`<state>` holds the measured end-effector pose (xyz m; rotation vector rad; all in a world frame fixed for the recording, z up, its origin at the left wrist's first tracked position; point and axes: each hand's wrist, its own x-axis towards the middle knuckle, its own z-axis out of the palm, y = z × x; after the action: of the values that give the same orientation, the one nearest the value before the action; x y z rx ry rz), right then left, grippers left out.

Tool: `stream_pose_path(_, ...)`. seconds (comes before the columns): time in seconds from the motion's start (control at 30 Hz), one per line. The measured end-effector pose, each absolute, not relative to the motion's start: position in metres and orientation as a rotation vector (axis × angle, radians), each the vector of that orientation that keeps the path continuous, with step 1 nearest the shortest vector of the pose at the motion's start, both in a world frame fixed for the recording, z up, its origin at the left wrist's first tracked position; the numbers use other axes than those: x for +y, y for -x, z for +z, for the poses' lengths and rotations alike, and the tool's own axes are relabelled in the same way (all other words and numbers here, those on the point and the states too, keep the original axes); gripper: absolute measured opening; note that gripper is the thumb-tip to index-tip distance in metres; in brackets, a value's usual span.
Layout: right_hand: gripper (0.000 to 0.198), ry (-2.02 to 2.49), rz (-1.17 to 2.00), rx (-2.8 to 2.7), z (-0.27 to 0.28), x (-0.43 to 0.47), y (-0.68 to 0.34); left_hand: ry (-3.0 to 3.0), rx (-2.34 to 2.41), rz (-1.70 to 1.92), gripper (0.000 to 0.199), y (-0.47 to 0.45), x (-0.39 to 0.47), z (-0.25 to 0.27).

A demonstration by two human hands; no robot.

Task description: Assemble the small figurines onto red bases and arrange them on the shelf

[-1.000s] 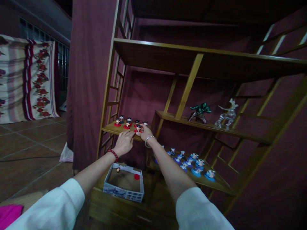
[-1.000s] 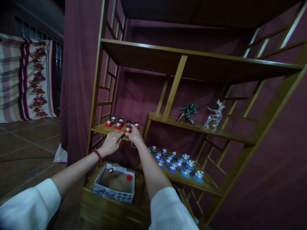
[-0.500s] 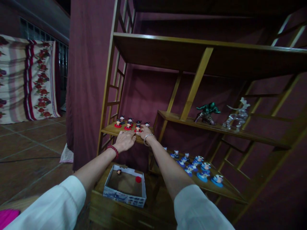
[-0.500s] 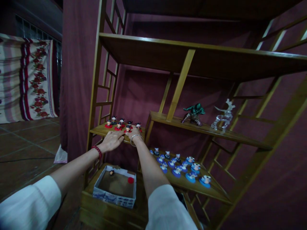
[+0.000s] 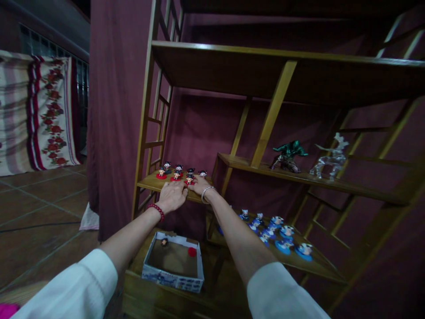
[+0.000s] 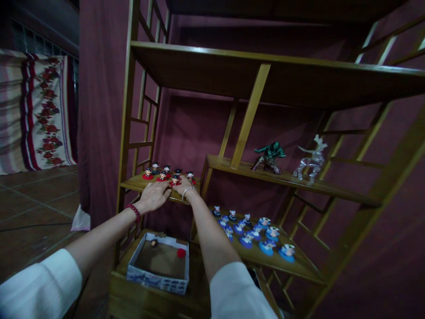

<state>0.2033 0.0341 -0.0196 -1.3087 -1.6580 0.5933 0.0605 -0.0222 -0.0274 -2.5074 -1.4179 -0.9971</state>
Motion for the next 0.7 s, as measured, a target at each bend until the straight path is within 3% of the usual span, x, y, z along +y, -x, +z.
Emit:
stream_pose_path(0.17, 0.045, 1.580, 0.442, -1.504, -0.008, 0.028, -0.209, 2.389, -1.298, -1.153, 0.031, -0.064, -0.027, -0.037)
stream_pose_path(0.3, 0.035, 1.647, 0.177, -1.463, 0.002, 0.029, -0.220, 2.356, -1.243, -1.247, 0.031, -0.065, -0.029, -0.043)
stream_pose_path(0.7, 0.042, 1.719, -0.263, -1.793, 0.028, 0.053, -0.211, 2.274, -1.232, -1.230, 0.031, -0.066, -0.026, -0.048)
